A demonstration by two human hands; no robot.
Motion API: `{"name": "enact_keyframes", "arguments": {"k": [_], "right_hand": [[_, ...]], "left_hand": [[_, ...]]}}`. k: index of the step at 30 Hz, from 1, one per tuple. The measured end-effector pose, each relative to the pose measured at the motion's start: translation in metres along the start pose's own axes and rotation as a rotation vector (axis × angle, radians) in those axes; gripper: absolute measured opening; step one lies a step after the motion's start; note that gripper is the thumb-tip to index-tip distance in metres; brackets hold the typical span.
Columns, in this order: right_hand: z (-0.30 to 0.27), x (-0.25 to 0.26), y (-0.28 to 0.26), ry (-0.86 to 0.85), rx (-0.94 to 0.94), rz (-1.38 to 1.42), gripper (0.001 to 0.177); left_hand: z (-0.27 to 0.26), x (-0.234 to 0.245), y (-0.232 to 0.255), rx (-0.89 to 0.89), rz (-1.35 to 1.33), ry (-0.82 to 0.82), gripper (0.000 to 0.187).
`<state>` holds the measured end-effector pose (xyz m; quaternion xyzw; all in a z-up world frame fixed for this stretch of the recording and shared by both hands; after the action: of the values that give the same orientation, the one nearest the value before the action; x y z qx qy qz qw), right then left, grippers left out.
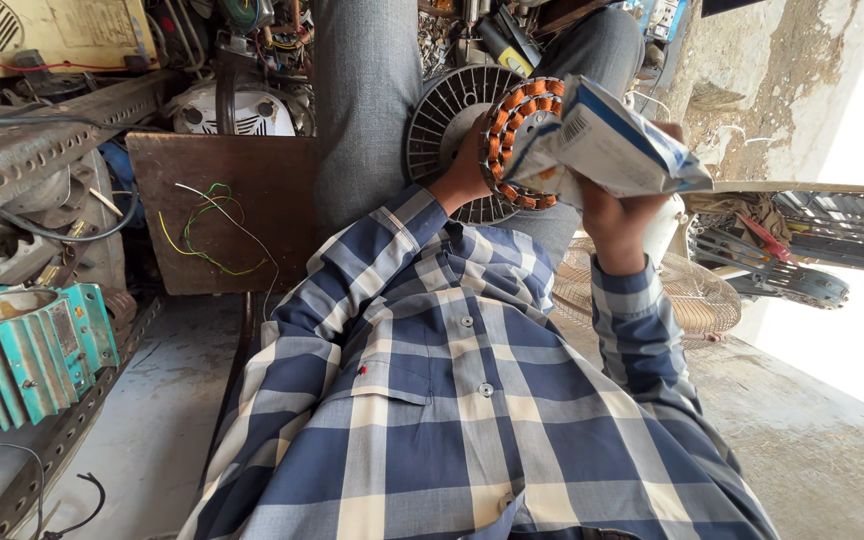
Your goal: The person sits on the floor and applies a substance from a packet onto the copper windings of a motor stator held on their lap. They use their fingers to spread the substance and occasionally pick up a small tool from the cluttered workbench.
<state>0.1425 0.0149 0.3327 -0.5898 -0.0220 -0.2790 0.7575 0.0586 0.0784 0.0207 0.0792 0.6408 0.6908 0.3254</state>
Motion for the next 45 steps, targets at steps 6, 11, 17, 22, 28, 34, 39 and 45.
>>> {"name": "enact_keyframes", "arguments": {"k": [6, 11, 17, 22, 28, 34, 39, 45], "right_hand": [[0.018, -0.014, -0.006, -0.052, 0.058, 0.104, 0.055], [0.011, -0.008, -0.012, -0.068, 0.004, 0.024, 0.053], [0.015, -0.006, 0.000, -0.065, -0.007, 0.147, 0.058], [0.031, -0.017, 0.013, -0.103, 0.002, 0.086, 0.057], [0.040, -0.018, 0.010, -0.097, 0.132, 0.107, 0.069], [0.042, -0.026, -0.003, -0.104, 0.212, 0.035, 0.064], [0.057, -0.025, 0.003, -0.106, 0.095, 0.084, 0.063], [0.067, -0.020, 0.007, -0.033, 0.110, 0.103, 0.068]], "left_hand": [[-0.003, -0.003, 0.067, -0.428, 0.638, -0.004, 0.061], [0.003, 0.002, 0.065, -0.314, 0.394, 0.029, 0.060], [0.004, -0.004, 0.054, -0.351, 0.530, -0.031, 0.044], [0.002, -0.001, 0.052, -0.315, 0.481, -0.021, 0.047], [0.005, -0.004, 0.040, -0.173, -0.089, 0.012, 0.051], [0.002, -0.002, 0.059, -0.227, 0.072, 0.002, 0.060], [0.005, -0.002, 0.078, -0.258, 0.278, 0.012, 0.068], [0.002, -0.001, 0.080, -0.307, 0.145, 0.031, 0.075]]}}
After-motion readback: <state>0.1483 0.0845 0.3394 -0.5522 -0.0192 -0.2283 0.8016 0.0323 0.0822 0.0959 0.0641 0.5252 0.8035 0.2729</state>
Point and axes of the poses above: each hand's wrist, its own z-axis towards the middle knuckle, its own x-axis out of the back of the hand, y = z × x, the point moved 9 cm from there along z, towards the middle knuckle, and after that the axes turned 8 degrees about -x, right-handed, at the moved point
